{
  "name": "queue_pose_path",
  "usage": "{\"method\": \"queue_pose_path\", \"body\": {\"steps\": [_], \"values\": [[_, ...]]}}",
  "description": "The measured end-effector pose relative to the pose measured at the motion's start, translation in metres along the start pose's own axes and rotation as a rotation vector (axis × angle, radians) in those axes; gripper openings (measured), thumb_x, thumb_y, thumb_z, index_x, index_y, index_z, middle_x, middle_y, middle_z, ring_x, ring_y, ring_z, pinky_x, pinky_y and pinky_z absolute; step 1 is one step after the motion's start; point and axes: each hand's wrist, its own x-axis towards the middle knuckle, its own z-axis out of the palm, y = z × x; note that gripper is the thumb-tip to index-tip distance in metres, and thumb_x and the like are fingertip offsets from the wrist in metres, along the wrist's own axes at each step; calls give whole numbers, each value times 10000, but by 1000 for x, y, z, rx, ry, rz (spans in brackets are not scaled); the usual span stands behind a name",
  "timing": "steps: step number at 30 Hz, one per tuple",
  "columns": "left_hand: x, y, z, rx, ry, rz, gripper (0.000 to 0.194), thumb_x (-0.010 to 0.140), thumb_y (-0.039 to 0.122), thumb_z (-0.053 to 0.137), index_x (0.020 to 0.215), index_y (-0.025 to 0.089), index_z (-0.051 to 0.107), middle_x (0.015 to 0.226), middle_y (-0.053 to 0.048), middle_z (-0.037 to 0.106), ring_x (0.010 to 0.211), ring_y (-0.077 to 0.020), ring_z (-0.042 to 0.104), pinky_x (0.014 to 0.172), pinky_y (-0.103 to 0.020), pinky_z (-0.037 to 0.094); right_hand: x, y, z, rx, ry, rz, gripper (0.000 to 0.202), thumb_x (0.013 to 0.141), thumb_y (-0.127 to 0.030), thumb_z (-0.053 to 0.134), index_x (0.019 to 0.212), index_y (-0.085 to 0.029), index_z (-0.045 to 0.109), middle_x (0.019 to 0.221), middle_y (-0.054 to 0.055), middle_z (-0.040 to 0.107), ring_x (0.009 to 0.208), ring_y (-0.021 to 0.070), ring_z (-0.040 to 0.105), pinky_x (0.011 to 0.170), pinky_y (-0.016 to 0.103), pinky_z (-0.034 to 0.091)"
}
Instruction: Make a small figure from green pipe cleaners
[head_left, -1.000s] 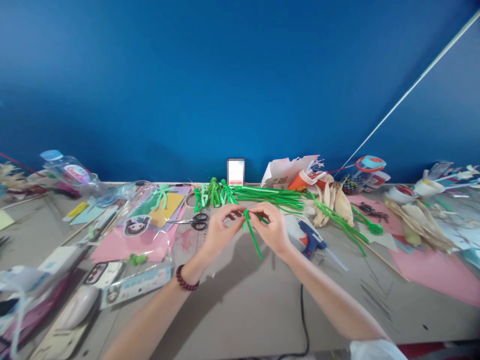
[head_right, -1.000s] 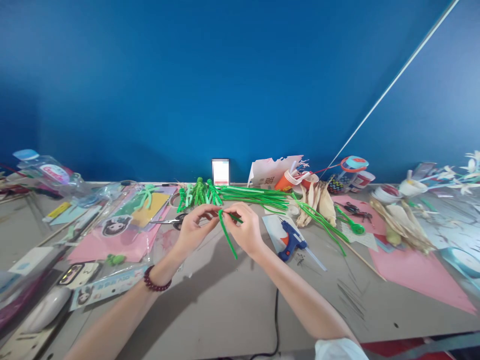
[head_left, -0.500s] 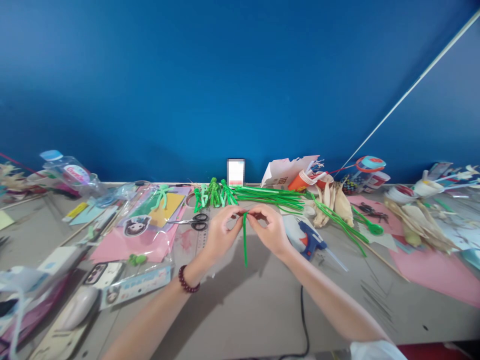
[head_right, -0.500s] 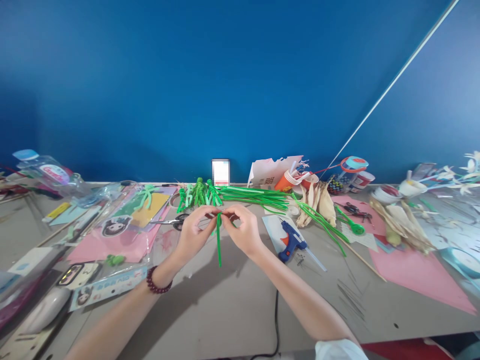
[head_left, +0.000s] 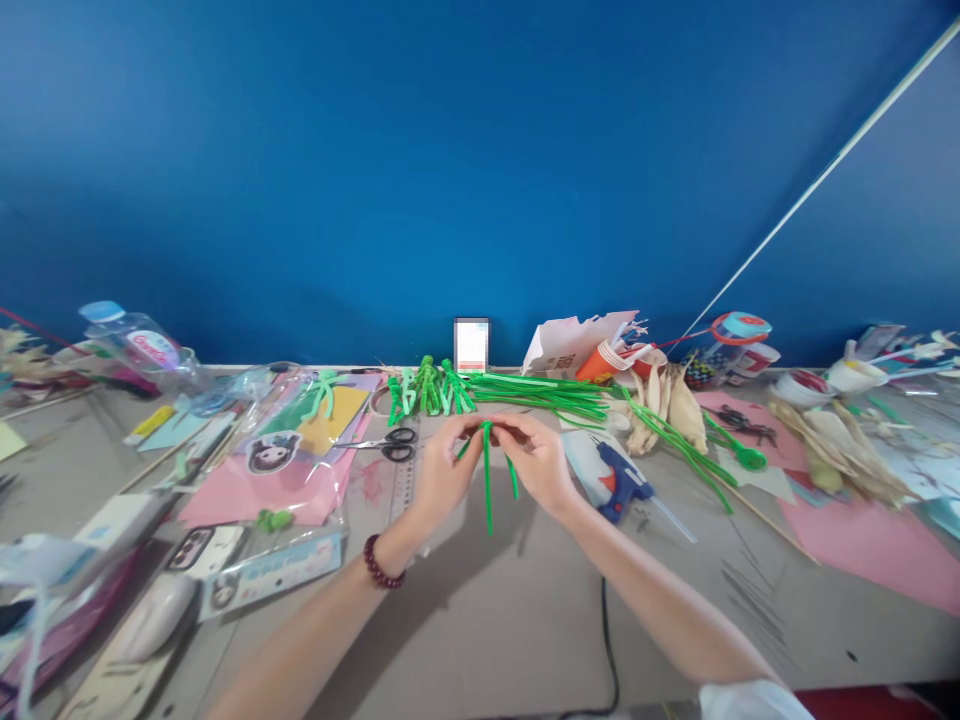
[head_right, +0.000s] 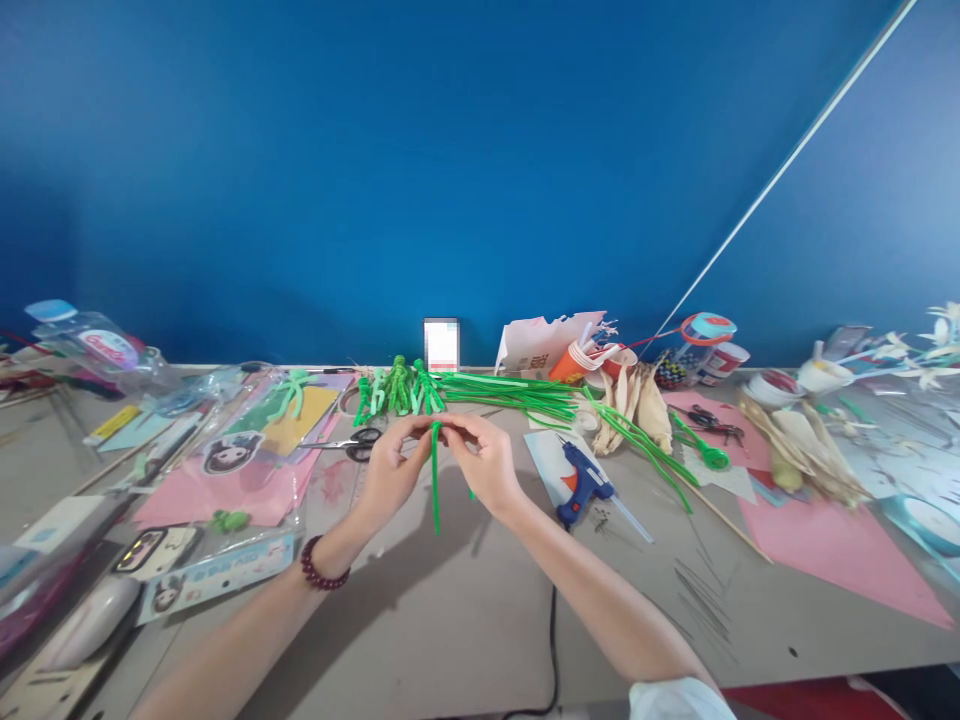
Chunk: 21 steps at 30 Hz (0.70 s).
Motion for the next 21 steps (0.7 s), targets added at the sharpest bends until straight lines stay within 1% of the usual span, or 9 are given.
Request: {"method": "queue_pose_path", "body": {"steps": [3,5,9,11,13,17,19,21], "values": [[0,-1,0,25,14,63,136,865,227,497,911,182,616,873,-49,633,821,-154,581,749,-284,460,0,-2,0,-83,-3,-90,220,828,-209,532,967,-250,698,949,48,689,880,173,646,811,308,530],[0,-1,0,24,28,91,131,863,216,499,906,181,617,867,-48,629,825,-155,579,757,-288,457,-1,-5,-1,-139,9,-153,222,828,-192,531,961,-250,700,932,52,688,869,170,641,806,309,527],[0,-1,0,13,42,119,138,863,214,500,903,188,629,869,-52,640,827,-157,587,747,-285,461,-1,-11,-3,-241,22,-301,237,823,-169,526,975,-238,695,897,60,680,838,172,630,780,319,524],[0,0,0,9,40,126,139,863,219,502,904,189,631,872,-56,644,827,-158,591,740,-284,464,-2,-13,-3,-279,30,-347,244,821,-167,525,985,-238,691,894,62,673,843,177,623,780,326,520],[0,-1,-1,15,31,131,139,862,221,505,908,188,631,874,-60,646,834,-160,591,747,-290,465,-2,-13,-4,-300,34,-347,247,828,-173,518,990,-249,688,898,61,669,850,180,618,780,332,518],[1,1,-2,37,21,137,142,862,233,504,899,188,634,854,-59,647,817,-164,589,738,-296,467,-2,-14,-5,-277,22,-294,234,844,-200,511,986,-256,688,915,64,665,869,188,615,798,349,511],[2,2,-2,57,22,144,138,861,237,506,883,187,633,842,-57,649,801,-165,590,730,-294,465,-1,-14,-6,-216,13,-236,205,844,-224,526,960,-244,693,917,68,667,871,190,618,805,348,509],[2,4,-3,80,20,153,127,856,237,515,863,183,630,834,-54,649,800,-165,592,737,-292,461,0,-12,-6,-123,1,-147,167,837,-254,552,913,-230,699,899,69,670,862,190,623,795,339,513]]}}
